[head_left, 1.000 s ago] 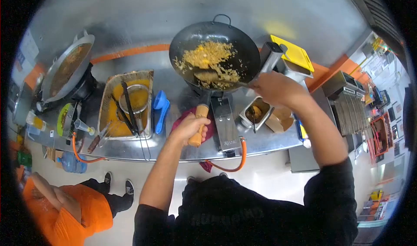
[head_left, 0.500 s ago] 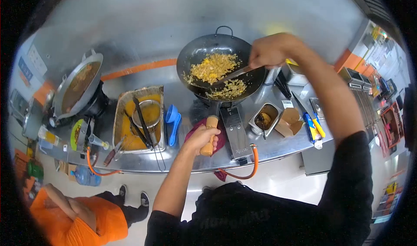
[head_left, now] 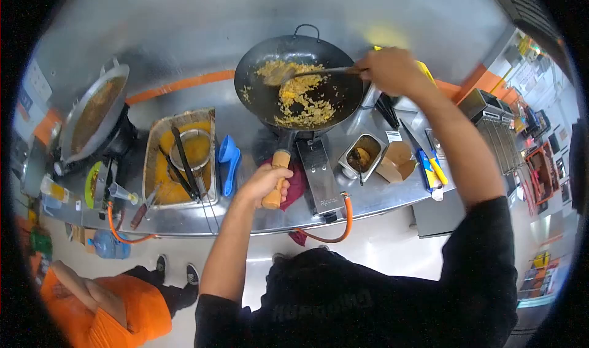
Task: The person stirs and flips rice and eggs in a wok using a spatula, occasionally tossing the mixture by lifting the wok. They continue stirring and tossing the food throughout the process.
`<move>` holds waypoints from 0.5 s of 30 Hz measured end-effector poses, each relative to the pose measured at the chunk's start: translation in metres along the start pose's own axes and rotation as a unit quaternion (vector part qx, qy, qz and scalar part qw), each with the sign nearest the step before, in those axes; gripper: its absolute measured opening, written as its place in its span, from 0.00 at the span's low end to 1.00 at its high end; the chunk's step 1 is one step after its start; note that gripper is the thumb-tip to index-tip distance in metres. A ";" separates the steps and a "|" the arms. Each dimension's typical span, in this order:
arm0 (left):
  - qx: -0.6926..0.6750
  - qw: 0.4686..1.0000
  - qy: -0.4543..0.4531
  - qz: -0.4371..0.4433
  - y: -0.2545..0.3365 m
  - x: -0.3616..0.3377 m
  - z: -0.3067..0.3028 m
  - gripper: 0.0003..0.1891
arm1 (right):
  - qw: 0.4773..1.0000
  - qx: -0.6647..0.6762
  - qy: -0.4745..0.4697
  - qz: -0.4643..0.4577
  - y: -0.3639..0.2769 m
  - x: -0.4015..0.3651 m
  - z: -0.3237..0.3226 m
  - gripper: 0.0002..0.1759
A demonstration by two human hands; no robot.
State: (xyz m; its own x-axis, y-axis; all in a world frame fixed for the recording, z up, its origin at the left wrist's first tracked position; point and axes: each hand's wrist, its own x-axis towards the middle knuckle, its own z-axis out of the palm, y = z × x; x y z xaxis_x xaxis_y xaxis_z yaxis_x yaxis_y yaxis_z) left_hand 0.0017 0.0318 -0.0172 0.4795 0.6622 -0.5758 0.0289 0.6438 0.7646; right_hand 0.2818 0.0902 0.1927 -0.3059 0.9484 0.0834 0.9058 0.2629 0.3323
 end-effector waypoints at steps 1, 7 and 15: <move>0.005 1.000 -0.007 -0.001 0.000 0.001 -0.002 0.09 | 0.999 -0.036 0.009 0.002 0.000 -0.014 -0.012 0.11; -0.003 1.000 0.003 0.007 -0.001 -0.004 0.000 0.09 | 0.987 0.020 -0.142 -0.074 0.006 -0.007 0.060 0.19; -0.005 1.000 -0.004 0.016 -0.004 0.001 0.000 0.09 | 0.985 0.086 -0.145 -0.045 -0.008 -0.008 0.086 0.17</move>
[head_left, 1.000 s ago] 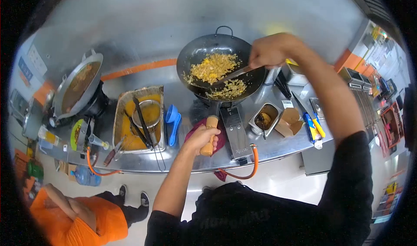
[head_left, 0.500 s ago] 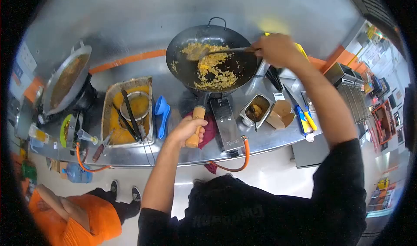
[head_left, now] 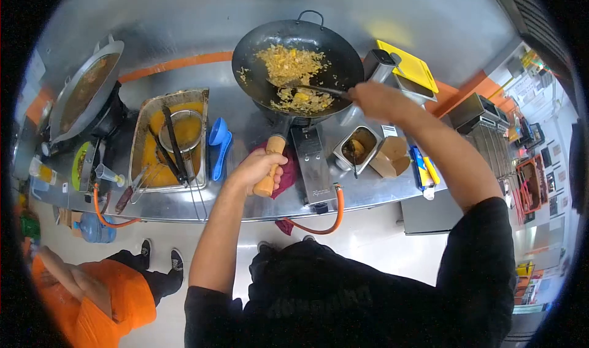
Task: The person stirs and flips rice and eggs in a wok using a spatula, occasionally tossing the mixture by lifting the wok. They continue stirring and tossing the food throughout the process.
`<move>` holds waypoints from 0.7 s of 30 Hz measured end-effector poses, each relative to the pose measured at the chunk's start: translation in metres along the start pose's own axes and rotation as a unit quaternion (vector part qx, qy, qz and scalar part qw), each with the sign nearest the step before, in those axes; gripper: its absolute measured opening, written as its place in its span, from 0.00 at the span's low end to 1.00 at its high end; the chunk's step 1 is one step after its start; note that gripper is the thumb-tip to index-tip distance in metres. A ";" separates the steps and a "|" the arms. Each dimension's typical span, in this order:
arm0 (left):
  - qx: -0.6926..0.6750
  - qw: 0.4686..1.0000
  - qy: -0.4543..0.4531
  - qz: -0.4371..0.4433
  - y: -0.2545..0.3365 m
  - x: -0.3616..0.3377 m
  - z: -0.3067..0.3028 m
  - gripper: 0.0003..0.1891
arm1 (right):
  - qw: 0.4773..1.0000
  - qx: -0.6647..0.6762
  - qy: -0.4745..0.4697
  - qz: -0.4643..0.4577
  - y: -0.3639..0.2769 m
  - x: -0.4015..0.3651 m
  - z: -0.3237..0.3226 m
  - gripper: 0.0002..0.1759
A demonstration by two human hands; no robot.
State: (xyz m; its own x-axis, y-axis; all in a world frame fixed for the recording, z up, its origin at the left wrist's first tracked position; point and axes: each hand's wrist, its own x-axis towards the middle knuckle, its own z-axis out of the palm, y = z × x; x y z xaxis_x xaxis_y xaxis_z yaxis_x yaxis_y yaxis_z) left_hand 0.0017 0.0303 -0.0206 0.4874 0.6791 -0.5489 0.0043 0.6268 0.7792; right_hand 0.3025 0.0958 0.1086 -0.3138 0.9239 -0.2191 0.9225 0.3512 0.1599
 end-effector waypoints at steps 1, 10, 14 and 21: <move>0.004 1.000 0.006 -0.004 0.001 0.000 -0.001 0.09 | 0.999 -0.011 0.003 -0.030 0.011 0.002 -0.021 0.16; -0.003 1.000 0.004 -0.002 -0.001 0.001 -0.005 0.08 | 0.993 -0.055 -0.079 -0.064 0.021 -0.049 -0.091 0.13; -0.022 1.000 0.015 0.004 -0.001 0.001 -0.003 0.08 | 0.990 -0.058 -0.113 -0.057 0.002 -0.052 -0.084 0.13; 0.004 1.000 0.020 -0.009 0.003 -0.001 -0.004 0.09 | 0.993 -0.070 -0.058 -0.073 0.006 -0.028 -0.123 0.15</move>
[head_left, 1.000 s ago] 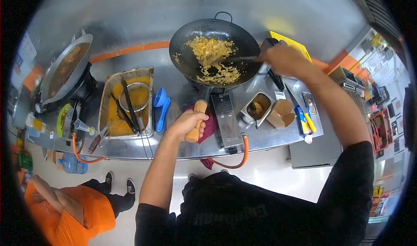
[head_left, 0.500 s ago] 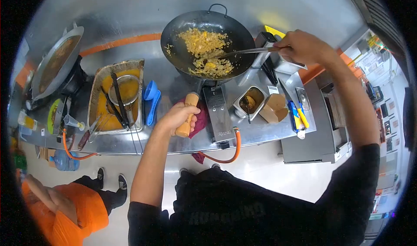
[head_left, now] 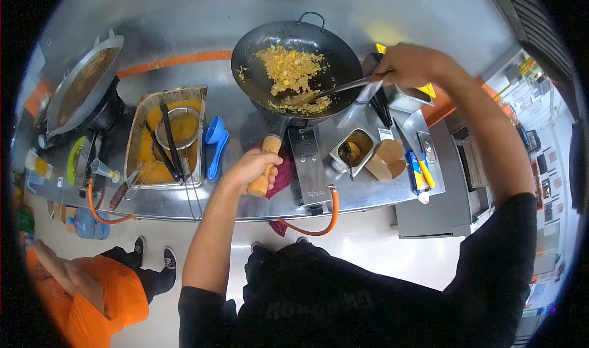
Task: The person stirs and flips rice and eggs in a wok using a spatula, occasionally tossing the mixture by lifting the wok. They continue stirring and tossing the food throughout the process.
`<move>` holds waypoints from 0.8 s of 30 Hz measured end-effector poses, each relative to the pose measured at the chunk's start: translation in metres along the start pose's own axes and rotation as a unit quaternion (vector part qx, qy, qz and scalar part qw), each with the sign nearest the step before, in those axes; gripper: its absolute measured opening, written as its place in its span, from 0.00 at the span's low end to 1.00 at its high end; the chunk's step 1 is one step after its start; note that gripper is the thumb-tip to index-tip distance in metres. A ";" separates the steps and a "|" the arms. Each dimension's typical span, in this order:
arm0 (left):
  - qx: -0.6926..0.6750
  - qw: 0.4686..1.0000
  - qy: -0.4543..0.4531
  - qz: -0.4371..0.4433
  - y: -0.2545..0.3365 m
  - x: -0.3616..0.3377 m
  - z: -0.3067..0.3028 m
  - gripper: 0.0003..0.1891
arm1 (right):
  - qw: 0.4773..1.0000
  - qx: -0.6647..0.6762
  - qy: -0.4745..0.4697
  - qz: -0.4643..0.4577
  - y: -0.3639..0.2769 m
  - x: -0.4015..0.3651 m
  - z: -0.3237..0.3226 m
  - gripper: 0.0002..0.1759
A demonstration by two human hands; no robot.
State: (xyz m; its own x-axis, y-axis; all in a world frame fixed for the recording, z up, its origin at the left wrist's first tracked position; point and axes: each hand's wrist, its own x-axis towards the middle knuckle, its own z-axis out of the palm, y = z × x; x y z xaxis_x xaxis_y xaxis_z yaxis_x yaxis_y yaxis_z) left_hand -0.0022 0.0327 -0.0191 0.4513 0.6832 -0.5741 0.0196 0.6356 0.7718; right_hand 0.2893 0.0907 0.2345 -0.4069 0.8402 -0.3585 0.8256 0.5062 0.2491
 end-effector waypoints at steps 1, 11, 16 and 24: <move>-0.005 1.000 -0.002 -0.002 -0.002 0.000 0.000 0.09 | 1.000 -0.003 0.014 -0.009 0.006 -0.009 -0.005 0.16; -0.004 1.000 -0.015 0.013 -0.002 0.000 -0.004 0.08 | 0.998 0.021 -0.010 0.065 0.004 0.026 0.031 0.14; -0.007 1.000 -0.022 -0.007 0.003 -0.003 -0.003 0.09 | 1.000 0.024 0.011 -0.015 -0.026 0.003 0.046 0.12; -0.001 1.000 -0.024 0.013 -0.003 0.002 -0.007 0.09 | 0.998 0.030 0.009 0.050 -0.017 -0.017 0.028 0.12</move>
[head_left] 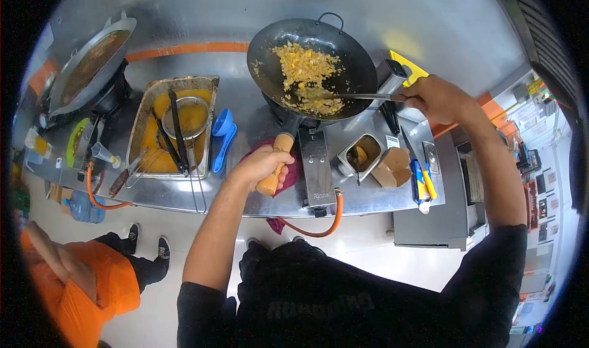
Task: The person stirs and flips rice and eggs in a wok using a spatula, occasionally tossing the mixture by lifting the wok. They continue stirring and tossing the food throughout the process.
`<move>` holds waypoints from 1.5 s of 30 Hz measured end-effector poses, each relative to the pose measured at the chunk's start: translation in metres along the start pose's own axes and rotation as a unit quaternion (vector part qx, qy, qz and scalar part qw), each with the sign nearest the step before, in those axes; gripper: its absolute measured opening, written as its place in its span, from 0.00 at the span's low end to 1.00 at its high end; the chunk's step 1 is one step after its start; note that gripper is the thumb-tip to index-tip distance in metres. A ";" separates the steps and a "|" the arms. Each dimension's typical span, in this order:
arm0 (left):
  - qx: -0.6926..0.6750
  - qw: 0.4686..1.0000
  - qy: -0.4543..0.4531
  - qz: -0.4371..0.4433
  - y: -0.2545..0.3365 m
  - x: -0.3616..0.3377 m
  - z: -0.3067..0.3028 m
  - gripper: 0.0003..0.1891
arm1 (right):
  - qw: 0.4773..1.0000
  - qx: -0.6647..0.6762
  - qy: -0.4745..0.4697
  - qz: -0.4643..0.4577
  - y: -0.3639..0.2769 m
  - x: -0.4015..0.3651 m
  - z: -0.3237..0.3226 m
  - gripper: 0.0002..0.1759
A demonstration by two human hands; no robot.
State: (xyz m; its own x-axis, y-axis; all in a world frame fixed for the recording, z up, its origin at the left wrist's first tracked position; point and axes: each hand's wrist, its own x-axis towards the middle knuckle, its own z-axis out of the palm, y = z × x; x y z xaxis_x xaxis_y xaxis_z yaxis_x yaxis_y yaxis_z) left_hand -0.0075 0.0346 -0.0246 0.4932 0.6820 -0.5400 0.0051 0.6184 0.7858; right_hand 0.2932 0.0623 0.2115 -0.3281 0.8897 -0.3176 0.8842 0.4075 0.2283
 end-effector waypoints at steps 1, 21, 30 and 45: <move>0.000 1.000 -0.001 0.000 0.000 0.001 0.000 0.09 | 1.000 0.007 0.014 0.017 -0.005 -0.003 0.000 0.12; 0.008 1.000 0.004 0.001 0.003 -0.002 0.002 0.08 | 0.996 -0.029 -0.036 -0.075 -0.002 0.029 -0.010 0.13; 0.009 1.000 0.002 -0.009 0.008 -0.005 0.004 0.07 | 0.989 -0.034 0.136 0.040 0.022 0.087 0.065 0.09; 0.001 1.000 0.021 -0.006 0.005 -0.004 0.002 0.09 | 0.993 0.095 -0.021 -0.066 0.023 0.068 0.055 0.18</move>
State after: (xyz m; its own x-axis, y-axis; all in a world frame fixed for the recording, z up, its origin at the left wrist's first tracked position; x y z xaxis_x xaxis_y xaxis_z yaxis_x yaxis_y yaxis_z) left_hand -0.0077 0.0347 -0.0181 0.4563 0.6903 -0.5616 0.0123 0.6261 0.7796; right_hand 0.3091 0.1208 0.1449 -0.4340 0.8207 -0.3716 0.8828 0.4696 0.0060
